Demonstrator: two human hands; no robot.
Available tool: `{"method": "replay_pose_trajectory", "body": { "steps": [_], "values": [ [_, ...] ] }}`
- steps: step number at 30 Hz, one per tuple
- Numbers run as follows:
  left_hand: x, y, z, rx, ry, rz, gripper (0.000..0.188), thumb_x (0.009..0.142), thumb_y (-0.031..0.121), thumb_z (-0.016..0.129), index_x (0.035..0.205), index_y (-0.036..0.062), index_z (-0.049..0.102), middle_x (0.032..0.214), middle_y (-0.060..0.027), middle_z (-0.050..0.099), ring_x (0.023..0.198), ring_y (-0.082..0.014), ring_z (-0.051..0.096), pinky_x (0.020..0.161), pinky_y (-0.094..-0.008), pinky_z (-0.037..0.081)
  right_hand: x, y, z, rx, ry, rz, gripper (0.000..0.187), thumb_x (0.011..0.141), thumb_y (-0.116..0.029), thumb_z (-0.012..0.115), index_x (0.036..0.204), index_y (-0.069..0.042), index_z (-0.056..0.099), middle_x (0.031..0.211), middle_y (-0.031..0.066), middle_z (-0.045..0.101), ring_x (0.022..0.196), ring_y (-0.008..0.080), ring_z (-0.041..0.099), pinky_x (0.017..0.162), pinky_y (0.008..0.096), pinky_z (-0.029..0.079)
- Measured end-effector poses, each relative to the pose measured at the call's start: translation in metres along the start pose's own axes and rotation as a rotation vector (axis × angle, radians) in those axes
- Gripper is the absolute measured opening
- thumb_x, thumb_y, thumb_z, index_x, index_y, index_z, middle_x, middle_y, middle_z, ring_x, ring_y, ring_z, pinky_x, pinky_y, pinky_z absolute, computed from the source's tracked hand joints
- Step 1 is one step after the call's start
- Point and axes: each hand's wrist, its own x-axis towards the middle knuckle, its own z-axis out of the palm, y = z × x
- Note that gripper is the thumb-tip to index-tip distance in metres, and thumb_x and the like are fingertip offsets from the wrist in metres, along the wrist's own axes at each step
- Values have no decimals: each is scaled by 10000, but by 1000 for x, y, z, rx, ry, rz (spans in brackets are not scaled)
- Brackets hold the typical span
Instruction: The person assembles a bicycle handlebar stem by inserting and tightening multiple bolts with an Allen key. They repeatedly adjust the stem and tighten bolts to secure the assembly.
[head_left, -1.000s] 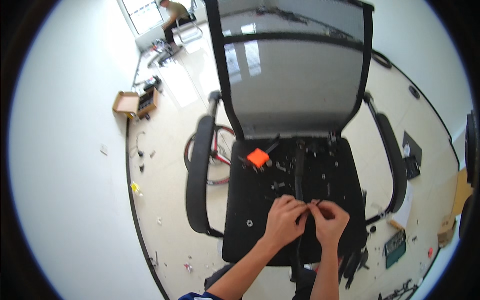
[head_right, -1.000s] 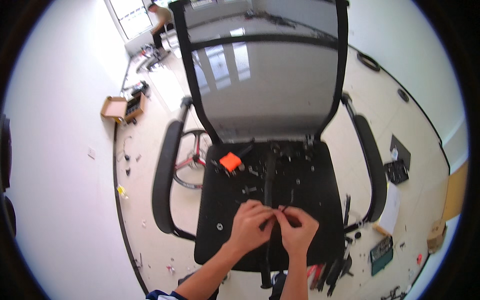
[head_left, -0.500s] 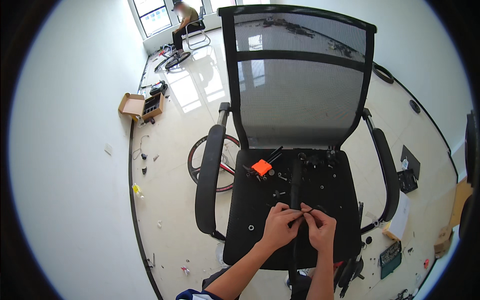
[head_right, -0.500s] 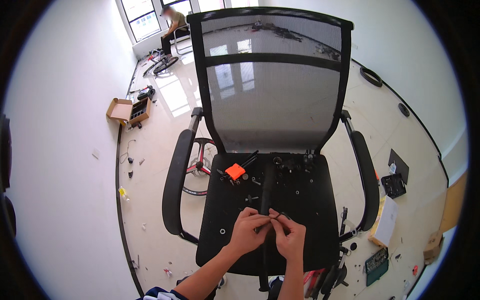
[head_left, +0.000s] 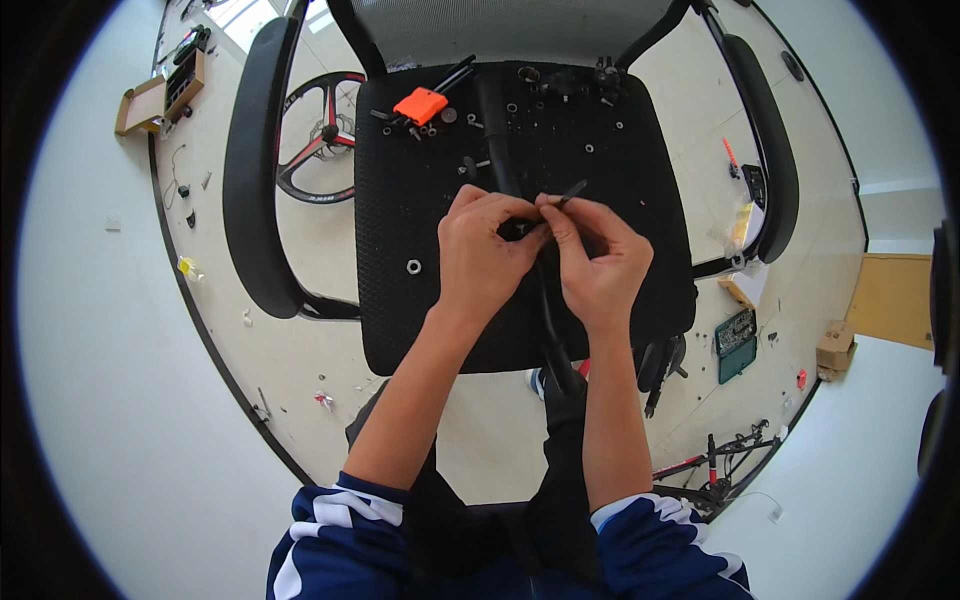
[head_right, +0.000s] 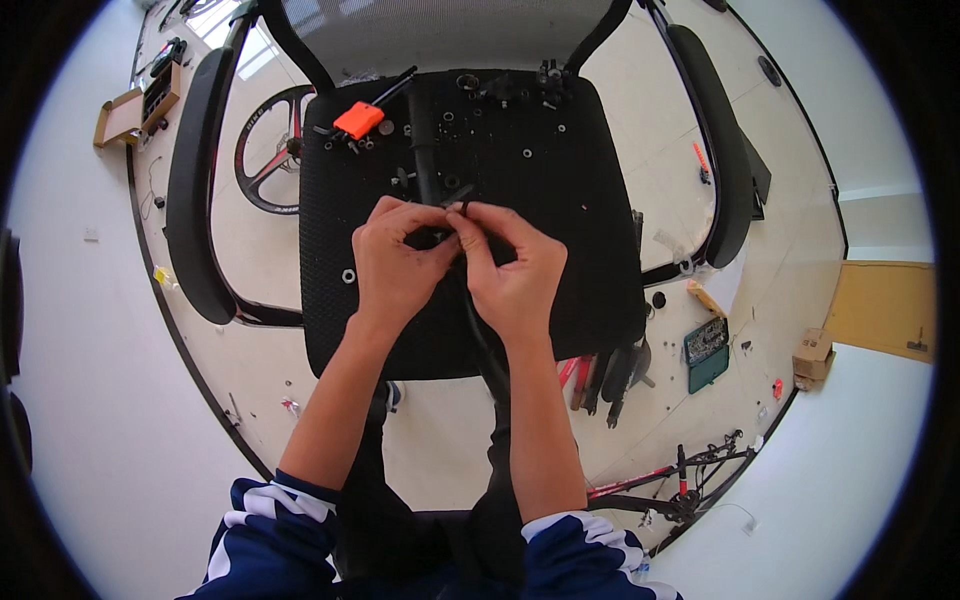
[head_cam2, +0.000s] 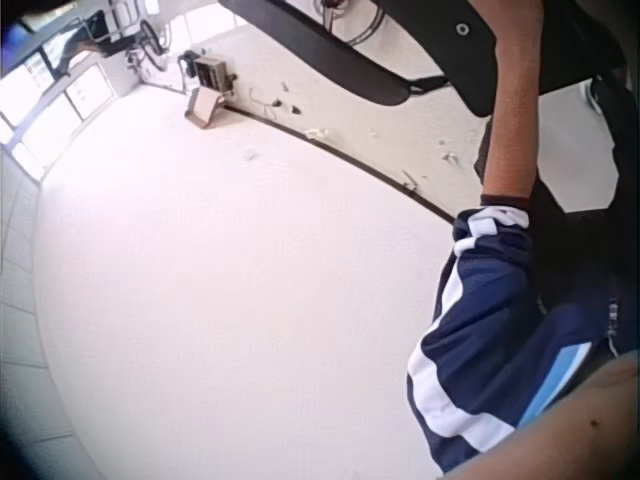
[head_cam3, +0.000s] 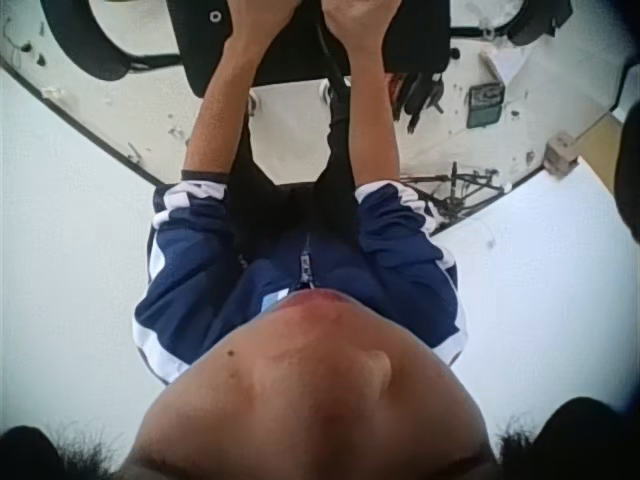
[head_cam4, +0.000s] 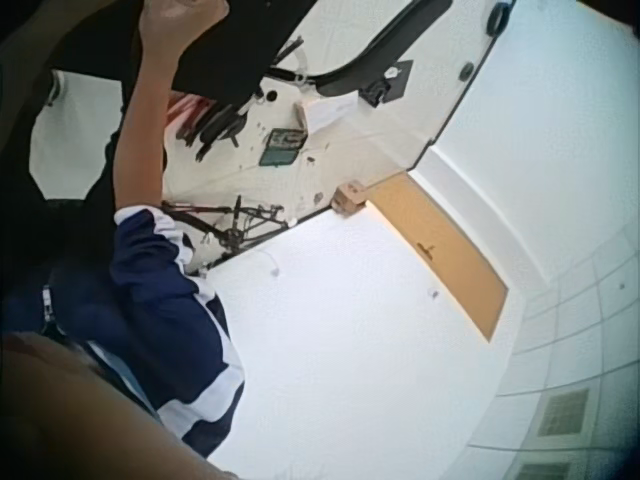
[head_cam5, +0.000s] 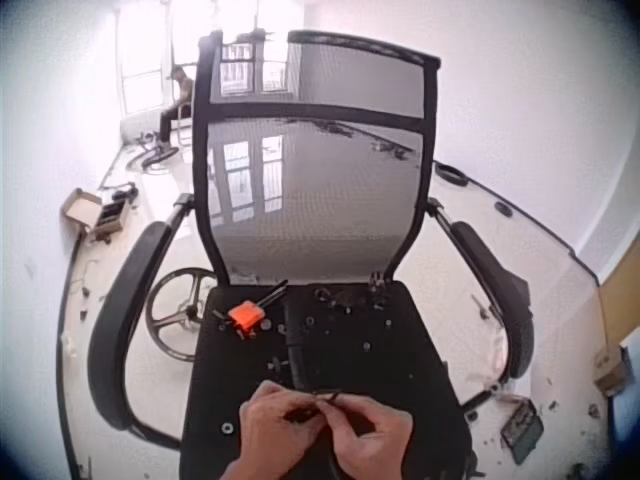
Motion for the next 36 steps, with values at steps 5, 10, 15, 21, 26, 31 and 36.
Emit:
{"method": "replay_pose_trajectory", "body": {
  "steps": [5,10,15,21,26,31,36],
  "values": [
    [-3,-9,3,-135,-48,171,234,749,-13,757,975,47,772,906,-57,751,823,-237,594,710,-334,506,6,8,-7,95,-116,9,131,950,46,626,1059,72,695,1022,122,768,948,143,721,868,254,545],
    [0,-11,-2,-130,-131,158,236,765,-21,741,986,53,773,919,-42,742,838,-238,583,720,-329,500,7,6,-12,192,-162,65,126,956,46,618,1067,58,676,1044,121,761,920,140,716,861,255,546],
    [2,-9,4,-108,-68,207,202,733,-5,784,928,49,782,821,-44,720,798,-219,598,684,-323,500,7,7,-18,150,-129,61,132,903,21,708,1031,50,699,995,112,762,880,139,724,816,254,558],
    [-1,-8,6,-129,-31,67,182,695,-9,826,867,22,773,863,-51,731,798,-178,637,673,-290,512,2,7,-19,20,-18,26,163,828,15,791,979,49,740,925,96,762,845,139,732,776,250,571],
    [0,-2,4,-69,-75,-6,216,704,-5,824,912,36,780,833,-54,708,789,-189,638,693,-292,514,5,1,-18,45,-26,48,122,874,49,724,996,57,733,933,101,763,856,141,732,794,255,576],
    [-1,-2,2,-48,-75,163,224,725,-14,808,941,39,780,884,-61,700,777,-199,639,692,-296,515,9,2,-25,159,-74,85,135,923,83,638,1040,75,706,966,130,760,894,155,731,821,264,580],
    [0,-7,3,-79,-54,145,165,733,5,816,893,32,787,901,-51,711,782,-179,652,641,-275,509,8,0,-21,190,-44,34,122,944,70,618,1040,77,694,979,147,757,918,169,732,831,275,589]
  ]
}}
